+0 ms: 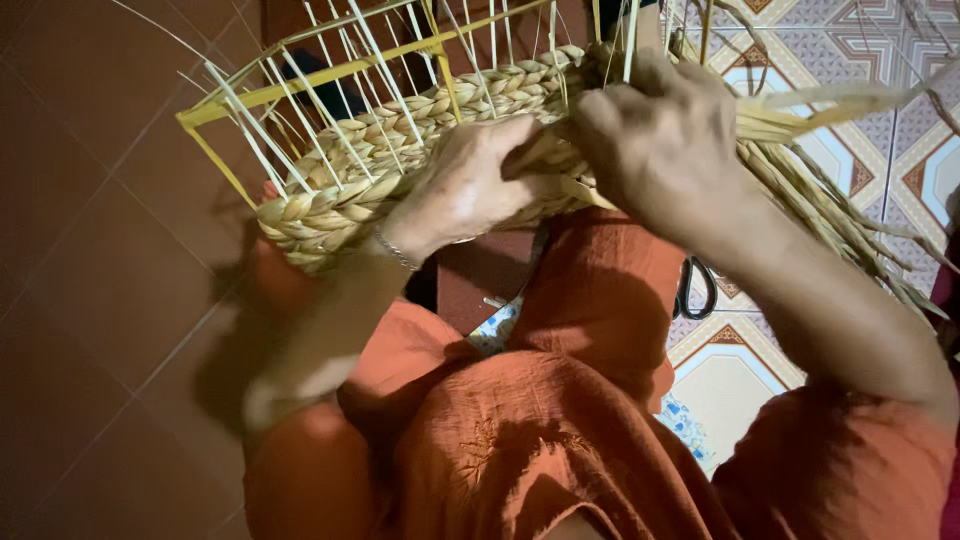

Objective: The person weaves a basket by hand, interlacing dried palm strips through a vertical bamboo frame. They repeatedly pull and tighten the strips to form a tight braided pattern along the basket's rim.

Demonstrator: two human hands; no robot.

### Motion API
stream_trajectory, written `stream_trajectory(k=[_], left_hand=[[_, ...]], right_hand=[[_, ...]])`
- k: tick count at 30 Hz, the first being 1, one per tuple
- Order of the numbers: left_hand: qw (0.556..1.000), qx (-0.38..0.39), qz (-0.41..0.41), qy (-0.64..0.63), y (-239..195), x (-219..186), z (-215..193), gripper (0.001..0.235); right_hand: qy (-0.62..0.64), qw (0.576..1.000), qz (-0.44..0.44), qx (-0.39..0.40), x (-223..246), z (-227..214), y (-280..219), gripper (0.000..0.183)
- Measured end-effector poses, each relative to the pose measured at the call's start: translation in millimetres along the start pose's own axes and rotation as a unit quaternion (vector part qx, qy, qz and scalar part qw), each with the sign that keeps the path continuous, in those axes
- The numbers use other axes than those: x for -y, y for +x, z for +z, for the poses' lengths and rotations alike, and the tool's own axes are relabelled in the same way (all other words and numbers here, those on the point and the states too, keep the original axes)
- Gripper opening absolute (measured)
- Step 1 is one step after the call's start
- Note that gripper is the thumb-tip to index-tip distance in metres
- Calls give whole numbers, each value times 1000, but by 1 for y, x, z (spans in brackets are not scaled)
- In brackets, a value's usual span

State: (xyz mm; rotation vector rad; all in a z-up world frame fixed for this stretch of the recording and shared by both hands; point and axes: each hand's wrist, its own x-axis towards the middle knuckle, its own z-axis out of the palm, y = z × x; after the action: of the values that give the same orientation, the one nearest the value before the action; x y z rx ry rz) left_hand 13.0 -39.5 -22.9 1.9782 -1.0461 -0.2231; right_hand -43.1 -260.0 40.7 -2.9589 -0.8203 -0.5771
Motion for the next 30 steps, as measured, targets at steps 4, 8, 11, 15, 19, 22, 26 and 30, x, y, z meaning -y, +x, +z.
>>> stream_trajectory(k=[4,8,11,15,19,22,26,30], left_hand=[[983,-65,-35,166,1,5,28,13],[980,-86,-74,164,2,2,39,29],[971,-182,60,145,-6,2,37,23],[947,-151,140,245,-20,4,27,16],[939,-170,177,240,-22,11,27,13],[962,-173,123,172,-14,21,30,13],[986,-126,4,113,0,29,28,13],[986,-153,-62,41,10,28,27,35]], right_hand=[[203,927,158,272,-35,-3,20,21],[460,825,221,242,-57,14,20,25],[381,903,138,143,-52,27,2,31],[188,972,124,62,-32,49,-12,42],[59,994,79,-43,-20,59,-19,44],[61,993,102,27,-10,56,-35,40],[278,916,217,191,-8,50,-45,35],[160,948,210,179,-8,48,-52,38]])
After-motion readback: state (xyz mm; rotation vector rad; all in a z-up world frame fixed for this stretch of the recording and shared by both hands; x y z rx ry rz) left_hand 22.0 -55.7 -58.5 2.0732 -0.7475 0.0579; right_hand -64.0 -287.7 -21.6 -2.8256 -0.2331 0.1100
